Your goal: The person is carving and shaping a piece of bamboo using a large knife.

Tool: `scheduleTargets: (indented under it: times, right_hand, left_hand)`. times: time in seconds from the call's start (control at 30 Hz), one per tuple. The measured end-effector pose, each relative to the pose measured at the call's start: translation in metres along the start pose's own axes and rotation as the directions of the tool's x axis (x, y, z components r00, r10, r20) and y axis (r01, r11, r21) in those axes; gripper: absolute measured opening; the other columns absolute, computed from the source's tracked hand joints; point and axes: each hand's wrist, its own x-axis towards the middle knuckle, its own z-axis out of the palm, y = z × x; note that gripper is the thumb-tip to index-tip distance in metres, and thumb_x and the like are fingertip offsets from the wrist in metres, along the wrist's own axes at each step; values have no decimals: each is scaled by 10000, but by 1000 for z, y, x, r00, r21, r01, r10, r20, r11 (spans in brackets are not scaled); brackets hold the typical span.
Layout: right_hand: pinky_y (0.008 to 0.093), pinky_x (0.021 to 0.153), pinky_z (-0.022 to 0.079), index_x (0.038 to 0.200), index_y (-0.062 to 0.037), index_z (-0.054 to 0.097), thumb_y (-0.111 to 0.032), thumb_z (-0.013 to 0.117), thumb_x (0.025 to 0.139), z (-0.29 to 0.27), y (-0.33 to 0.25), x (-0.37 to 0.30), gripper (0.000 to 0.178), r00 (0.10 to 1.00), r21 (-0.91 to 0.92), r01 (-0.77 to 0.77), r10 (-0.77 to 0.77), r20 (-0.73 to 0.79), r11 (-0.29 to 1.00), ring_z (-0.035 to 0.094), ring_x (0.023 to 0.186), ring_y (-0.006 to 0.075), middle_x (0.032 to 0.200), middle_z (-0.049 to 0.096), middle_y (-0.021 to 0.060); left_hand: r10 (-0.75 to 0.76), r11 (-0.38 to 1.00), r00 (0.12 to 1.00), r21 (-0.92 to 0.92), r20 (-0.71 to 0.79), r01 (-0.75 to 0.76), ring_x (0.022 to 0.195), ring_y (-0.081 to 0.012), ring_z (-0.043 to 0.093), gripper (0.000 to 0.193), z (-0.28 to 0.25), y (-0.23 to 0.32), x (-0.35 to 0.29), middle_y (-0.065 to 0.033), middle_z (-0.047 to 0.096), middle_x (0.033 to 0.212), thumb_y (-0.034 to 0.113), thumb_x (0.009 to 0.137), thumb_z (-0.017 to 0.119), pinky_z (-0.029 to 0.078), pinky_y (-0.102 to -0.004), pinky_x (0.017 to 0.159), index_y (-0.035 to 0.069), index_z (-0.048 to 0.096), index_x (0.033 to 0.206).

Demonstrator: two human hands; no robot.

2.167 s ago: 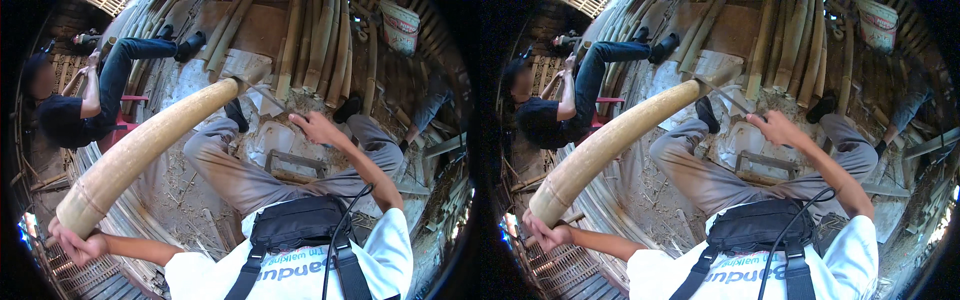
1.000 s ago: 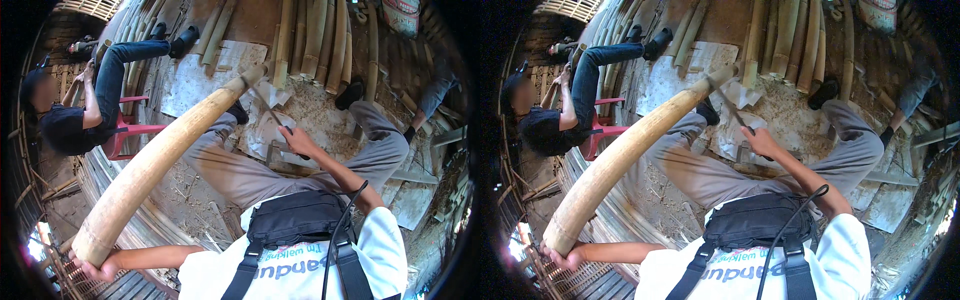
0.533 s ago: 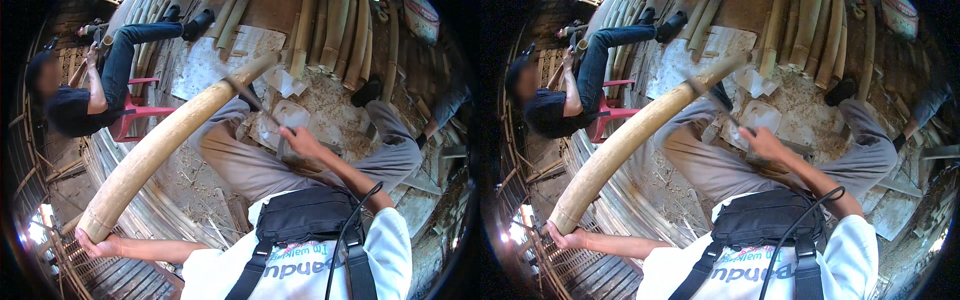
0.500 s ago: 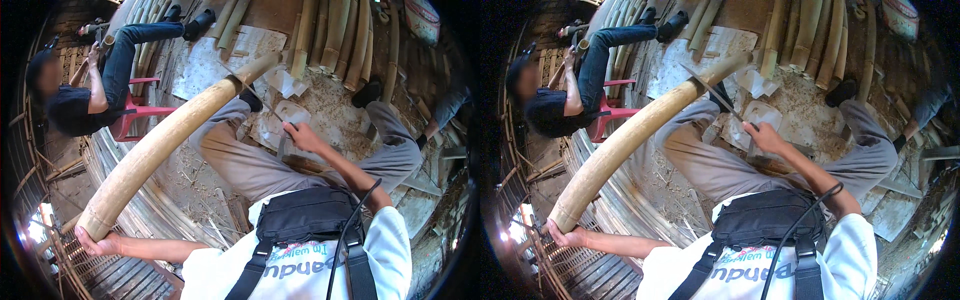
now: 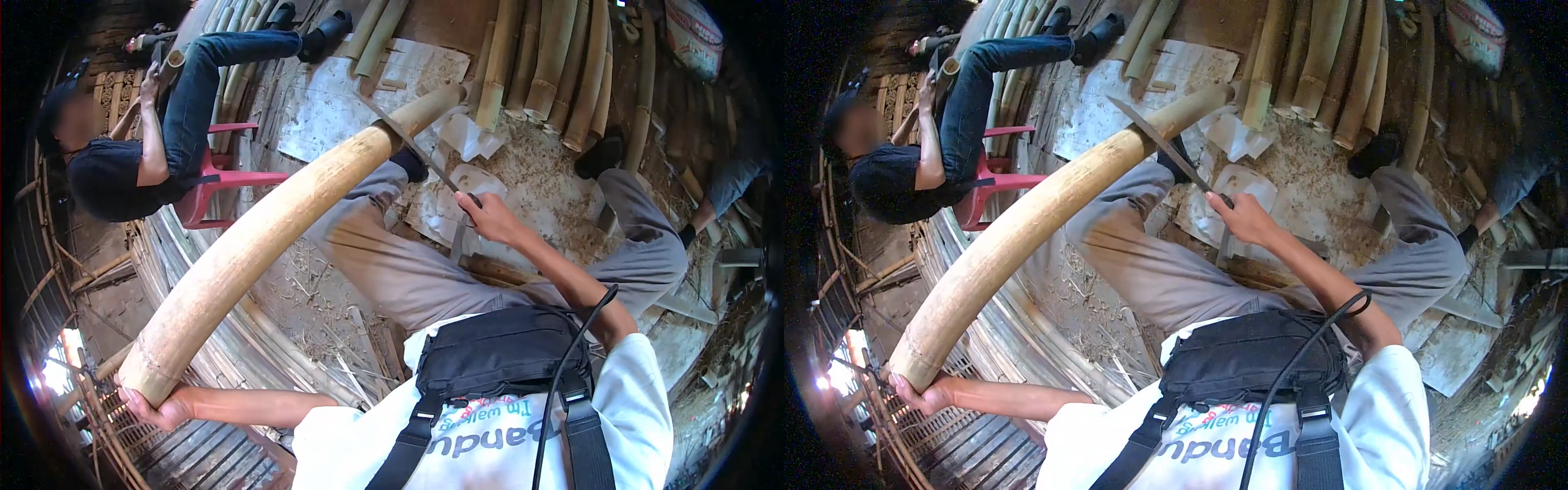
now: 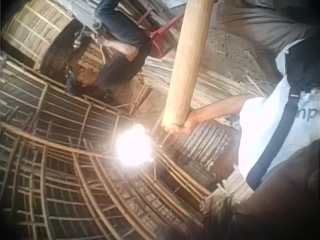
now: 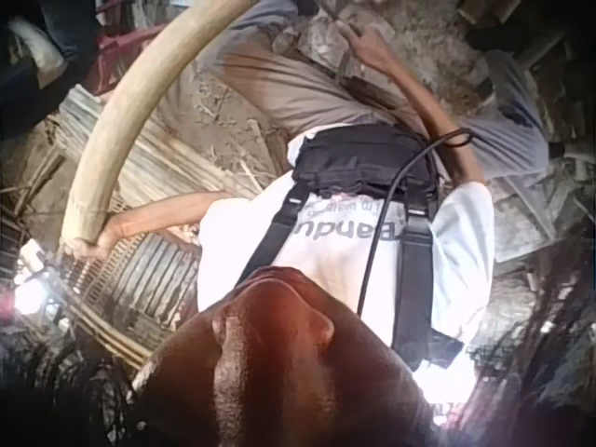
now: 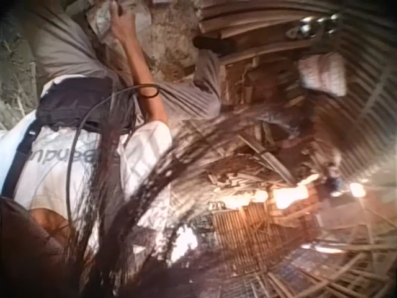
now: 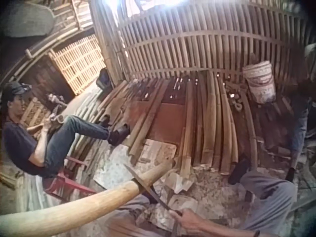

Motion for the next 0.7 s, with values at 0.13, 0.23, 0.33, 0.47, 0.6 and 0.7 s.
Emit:
scheduleTargets:
  times: [0.13,0.23,0.33,0.47,0.6,0.7]
  right_hand:
    - [378,499,405,635,54,536,-566,485,920,7,-7,-16,684,999,41,-21,19,50,999,488,482,198,486,450,113]
    - [393,537,432,695,69,570,-620,489,897,20,-9,-27,723,958,4,275,-274,87,962,524,548,203,522,469,140]
    - [403,545,438,724,61,584,-613,495,897,21,2,-4,702,987,107,70,-85,137,992,553,562,241,540,502,159]
    - [398,534,433,750,46,592,-594,488,914,1,24,37,669,963,189,-232,253,-96,954,495,524,205,522,497,101]
    - [402,521,428,683,55,565,-589,480,921,-3,29,18,692,992,142,51,-34,-123,989,487,491,196,509,489,99]
    - [386,496,423,619,40,538,-587,479,922,14,24,-4,700,998,114,18,-25,58,993,505,465,193,496,487,98]
  left_hand:
    - [-64,996,998,-67,20,65,1007,-316,594,218,15,6,-9,-167,638,1013,120,706,607,439,-459,928,-44,683,828]
    - [-46,992,997,-117,-69,38,1012,-319,592,239,23,13,-11,-171,636,995,105,693,609,438,-464,928,-62,673,851]
    - [28,996,997,-88,-68,-34,1047,-356,572,255,24,16,-7,-189,627,1017,106,695,606,418,-484,957,-70,674,866]
    - [39,981,999,-192,-7,-39,1136,-414,529,306,22,19,-3,-228,615,1110,126,698,591,358,-511,1029,-79,681,906]
    - [40,978,999,-205,-5,-41,1170,-444,505,306,29,23,-4,-237,619,1120,125,683,576,320,-547,1053,-65,693,893]
    - [42,976,998,-212,-35,-49,1178,-449,500,309,37,27,-3,-236,630,1097,135,691,564,317,-565,1053,-61,693,892]
